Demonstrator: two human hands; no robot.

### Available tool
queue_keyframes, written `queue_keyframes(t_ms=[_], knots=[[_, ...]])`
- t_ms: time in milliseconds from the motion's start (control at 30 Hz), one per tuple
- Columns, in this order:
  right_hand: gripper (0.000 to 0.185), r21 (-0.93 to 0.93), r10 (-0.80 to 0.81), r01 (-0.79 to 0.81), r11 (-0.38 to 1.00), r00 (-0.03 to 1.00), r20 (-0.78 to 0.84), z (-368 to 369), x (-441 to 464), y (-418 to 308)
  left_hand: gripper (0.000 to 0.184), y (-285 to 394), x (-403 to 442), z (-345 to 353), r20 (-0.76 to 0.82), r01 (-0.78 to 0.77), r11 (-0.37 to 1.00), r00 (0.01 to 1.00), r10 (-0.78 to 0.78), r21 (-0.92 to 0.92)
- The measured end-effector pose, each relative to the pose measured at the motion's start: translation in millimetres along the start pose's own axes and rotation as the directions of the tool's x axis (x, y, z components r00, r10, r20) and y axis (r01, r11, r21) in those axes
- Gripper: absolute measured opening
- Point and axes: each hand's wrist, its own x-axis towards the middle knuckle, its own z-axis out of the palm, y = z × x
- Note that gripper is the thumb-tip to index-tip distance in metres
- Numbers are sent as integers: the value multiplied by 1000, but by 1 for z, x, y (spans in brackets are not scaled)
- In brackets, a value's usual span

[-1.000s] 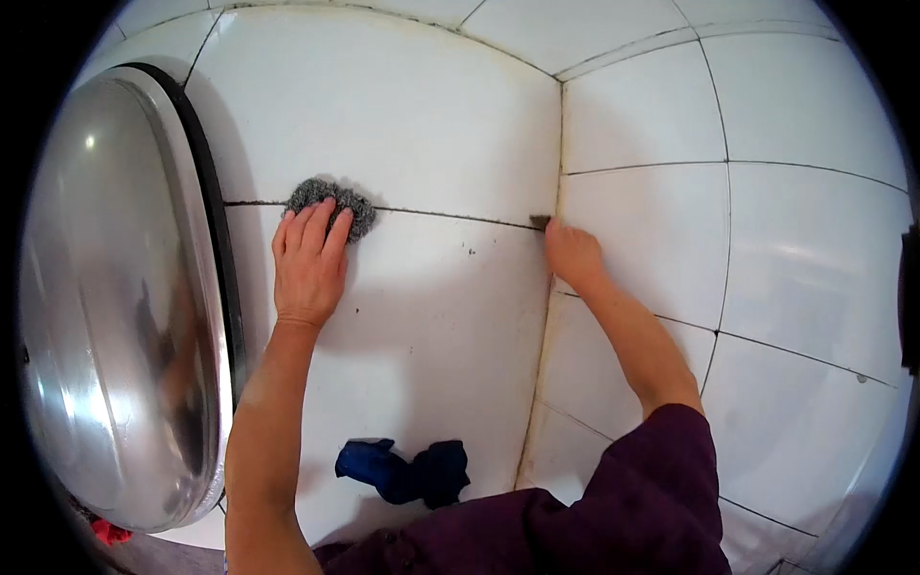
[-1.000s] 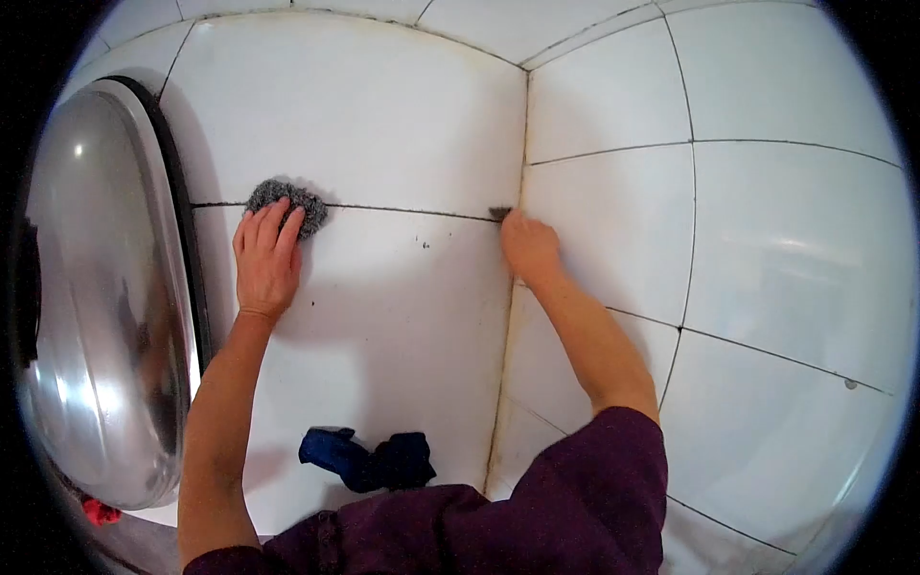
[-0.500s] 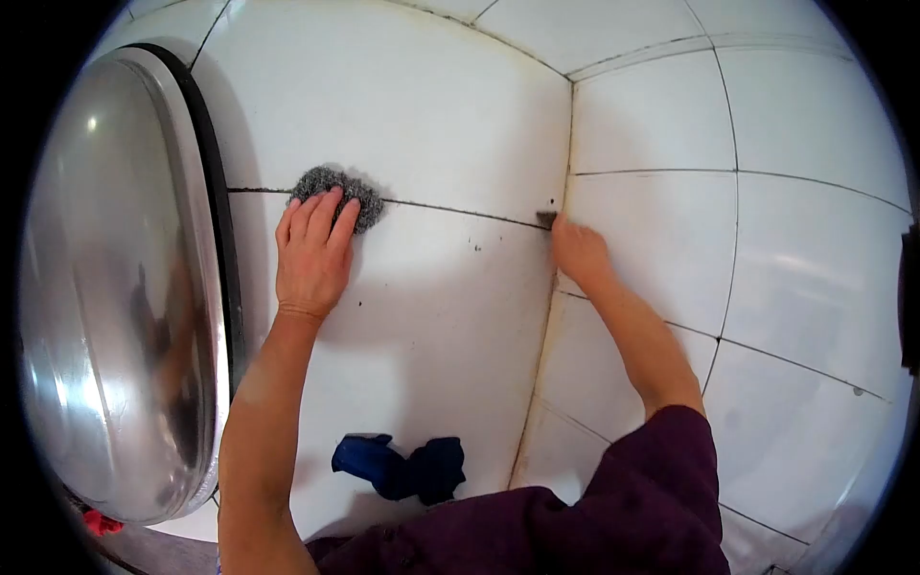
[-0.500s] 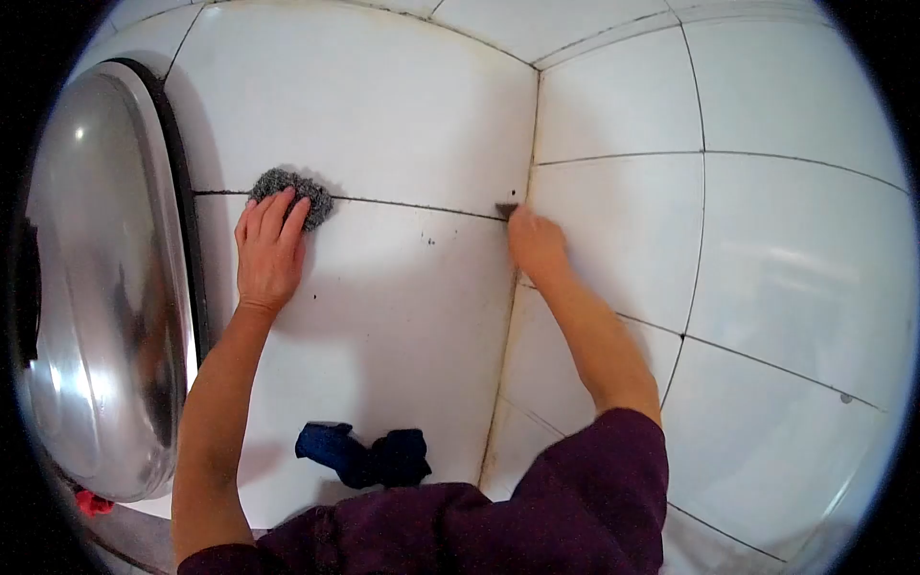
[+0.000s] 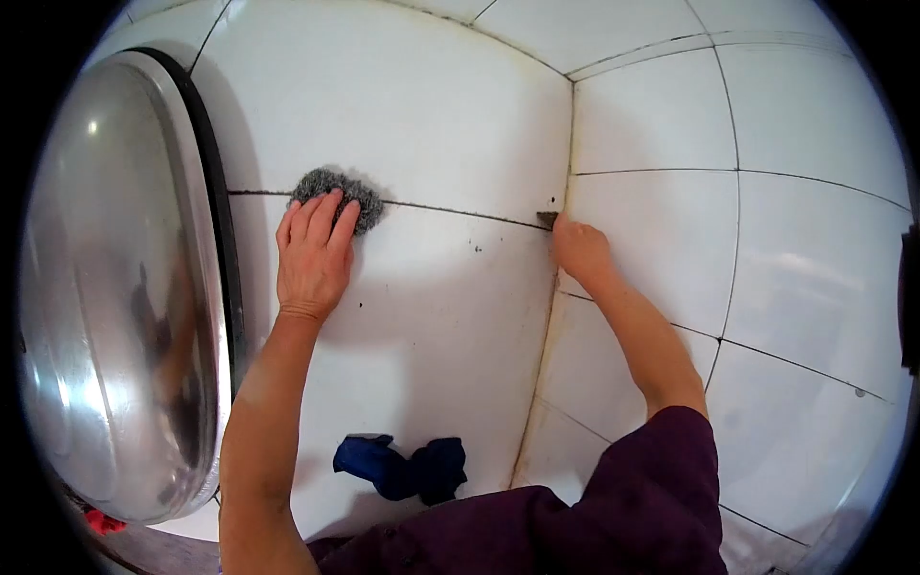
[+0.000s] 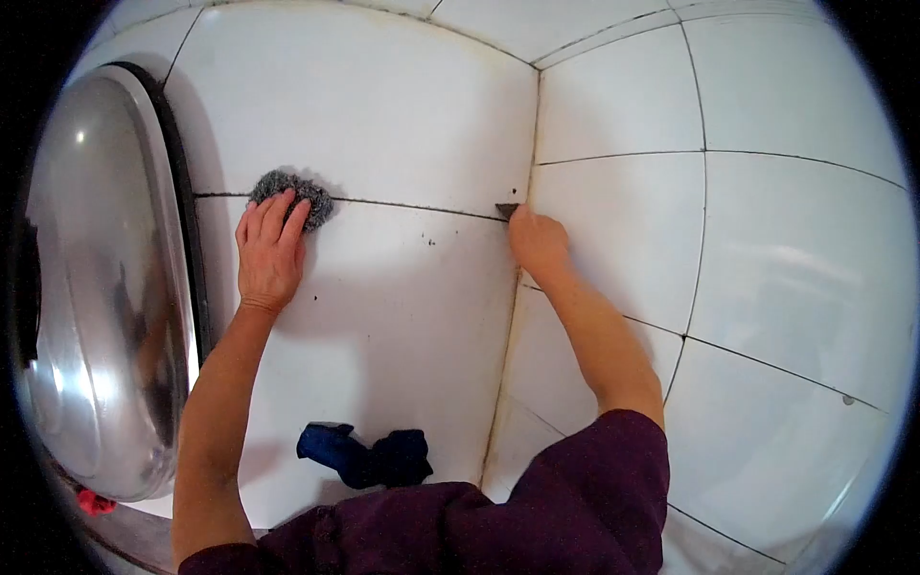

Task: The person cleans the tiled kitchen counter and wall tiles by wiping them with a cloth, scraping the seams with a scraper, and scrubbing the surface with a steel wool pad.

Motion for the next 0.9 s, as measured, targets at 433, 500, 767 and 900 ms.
queue_keyframes(t_ms=[433,500,767,900], knots=[[19,-55,-33,34,998,999,9,-3,-9,-4,49,-1,3,1,-27,-7,1000,1000,7,-4],[20,-44,-5,7,999,999,45,-6,-4,-4,47,0,1,1,-30,-14,1000,999,15,22],[23,-88,-59,56,995,998,-29,5,-7,-1,49,-1,2,2,-42,-19,1000,999,20,16],[25,-40,3,-4,999,1000,-23,0,0,3,43,2,3,1,-50,-16,999,999,18,34]])
